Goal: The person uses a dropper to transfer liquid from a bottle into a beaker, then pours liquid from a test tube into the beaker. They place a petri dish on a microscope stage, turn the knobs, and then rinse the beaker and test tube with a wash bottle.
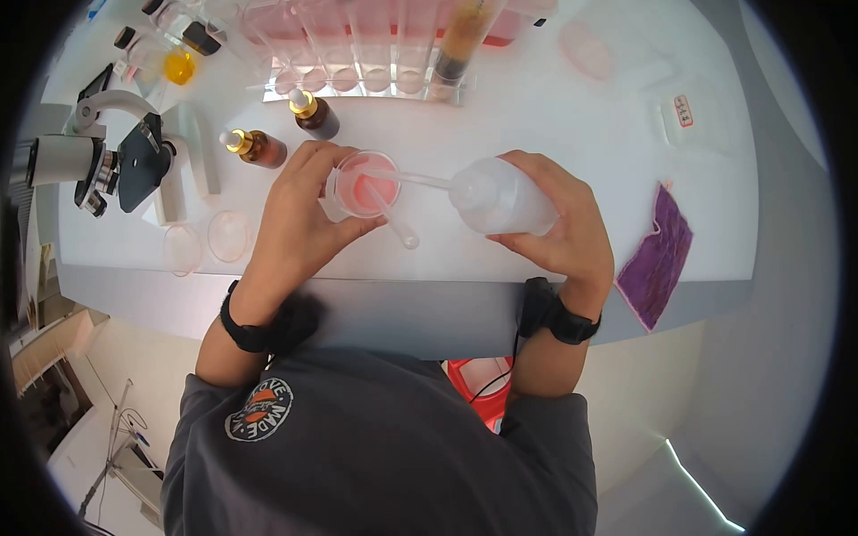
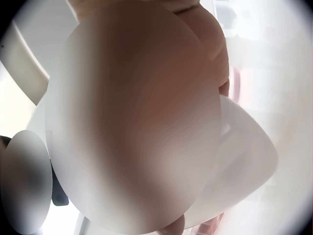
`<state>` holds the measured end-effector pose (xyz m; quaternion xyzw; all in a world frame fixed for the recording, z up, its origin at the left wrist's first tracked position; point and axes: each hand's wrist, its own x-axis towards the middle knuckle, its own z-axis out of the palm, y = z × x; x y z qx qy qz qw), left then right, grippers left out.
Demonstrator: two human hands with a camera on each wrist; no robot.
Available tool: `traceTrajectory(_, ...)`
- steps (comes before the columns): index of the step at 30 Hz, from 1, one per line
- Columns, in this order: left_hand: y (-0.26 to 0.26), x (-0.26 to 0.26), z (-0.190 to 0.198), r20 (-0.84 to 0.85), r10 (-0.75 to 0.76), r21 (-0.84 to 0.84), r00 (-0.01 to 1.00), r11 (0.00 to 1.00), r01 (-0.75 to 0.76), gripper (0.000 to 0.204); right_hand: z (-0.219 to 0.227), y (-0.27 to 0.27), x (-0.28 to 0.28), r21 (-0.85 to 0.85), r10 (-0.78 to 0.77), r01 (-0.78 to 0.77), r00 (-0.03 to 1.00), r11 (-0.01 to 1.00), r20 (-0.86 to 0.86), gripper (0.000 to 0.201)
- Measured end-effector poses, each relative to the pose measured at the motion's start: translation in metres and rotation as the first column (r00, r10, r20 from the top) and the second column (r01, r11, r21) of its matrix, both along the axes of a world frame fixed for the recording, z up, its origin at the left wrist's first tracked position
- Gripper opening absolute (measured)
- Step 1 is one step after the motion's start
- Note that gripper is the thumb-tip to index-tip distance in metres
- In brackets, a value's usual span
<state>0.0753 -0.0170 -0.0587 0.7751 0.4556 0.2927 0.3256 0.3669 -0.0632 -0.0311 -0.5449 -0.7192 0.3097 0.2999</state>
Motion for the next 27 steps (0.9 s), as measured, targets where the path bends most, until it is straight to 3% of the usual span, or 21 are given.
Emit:
traceTrajectory(11,-0.0004,-0.0002,0.0022,0.036,0.023,-0.008,0.999,1.0,-0.022,0.053,-0.0034,0.0007,0.0028,0.027,0.011,-0.011,1.0,1.0,0.0,0.064)
traceTrajectory(27,0.0004,-0.0028,-0.0003,-0.004,0.002,0.009,1.0,1.0,-0.002,0.063,-0.0006,-0.0004,0.0006,0.055,0.006,-0.007,1.0,0.998,0.008,0.061)
